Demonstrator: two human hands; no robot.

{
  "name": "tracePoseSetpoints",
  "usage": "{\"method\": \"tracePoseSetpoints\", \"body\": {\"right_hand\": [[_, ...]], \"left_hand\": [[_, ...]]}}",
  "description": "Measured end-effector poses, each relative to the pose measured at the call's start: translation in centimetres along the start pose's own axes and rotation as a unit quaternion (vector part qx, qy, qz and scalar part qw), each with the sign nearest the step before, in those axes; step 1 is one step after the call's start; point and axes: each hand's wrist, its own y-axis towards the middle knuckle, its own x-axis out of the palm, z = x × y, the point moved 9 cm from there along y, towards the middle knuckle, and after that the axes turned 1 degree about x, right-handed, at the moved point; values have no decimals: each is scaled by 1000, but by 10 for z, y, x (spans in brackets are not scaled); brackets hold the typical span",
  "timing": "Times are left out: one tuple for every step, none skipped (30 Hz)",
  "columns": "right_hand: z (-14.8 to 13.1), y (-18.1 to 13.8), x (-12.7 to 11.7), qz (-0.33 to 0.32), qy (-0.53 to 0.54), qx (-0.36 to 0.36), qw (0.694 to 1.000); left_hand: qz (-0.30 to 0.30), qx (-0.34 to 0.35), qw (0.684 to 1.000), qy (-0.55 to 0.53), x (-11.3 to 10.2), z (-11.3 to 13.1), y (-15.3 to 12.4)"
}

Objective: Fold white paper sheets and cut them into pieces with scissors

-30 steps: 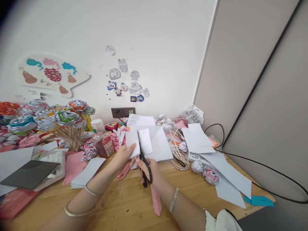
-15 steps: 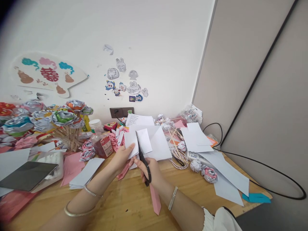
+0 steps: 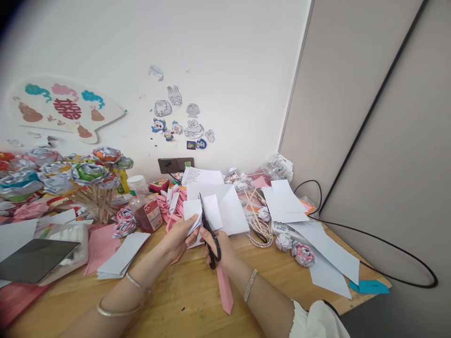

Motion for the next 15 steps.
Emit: {"method": "tracePoseSetpoints", "body": {"right_hand": [[0,0,0,4,-4,0,1000],[0,0,0,8,-9,-1,1000],[0,0,0,11,-13,-4,1000],[0,0,0,11,-17,-8,1000],[-2,0,1,9,-23,-18,1000],[-5,0,2,6,-29,-32,999],[-7,0,3,1,-35,-46,998],[-10,0,4,-3,-42,-58,997],[-12,0,5,-9,-49,-69,996],[-14,0,6,-16,-55,-78,995],[-16,-1,7,-22,-58,-85,994],[-18,-1,8,-26,-59,-90,994],[-19,-2,8,-29,-59,-96,993],[-21,-3,8,-27,-56,-99,993],[-21,-3,7,-23,-52,-98,994]], "left_hand": [[-3,-2,1000,-4,1,1,0],[-4,-4,1000,-7,2,1,-1],[-4,-4,1000,-9,2,2,-2],[-3,-4,1000,-12,3,3,-3],[-1,-2,1000,-13,4,5,-4],[0,0,1000,-14,5,6,-5],[1,3,1000,-15,6,6,-5],[1,5,1000,-15,7,7,-6],[0,6,1000,-15,8,6,-6],[-4,6,1000,-14,9,6,-6],[-8,5,1000,-14,10,4,-5],[-12,5,1000,-13,11,3,-5],[-15,4,1000,-13,12,3,-4],[-17,5,1000,-13,12,2,-4],[-16,5,1000,-12,12,2,-4]]}}
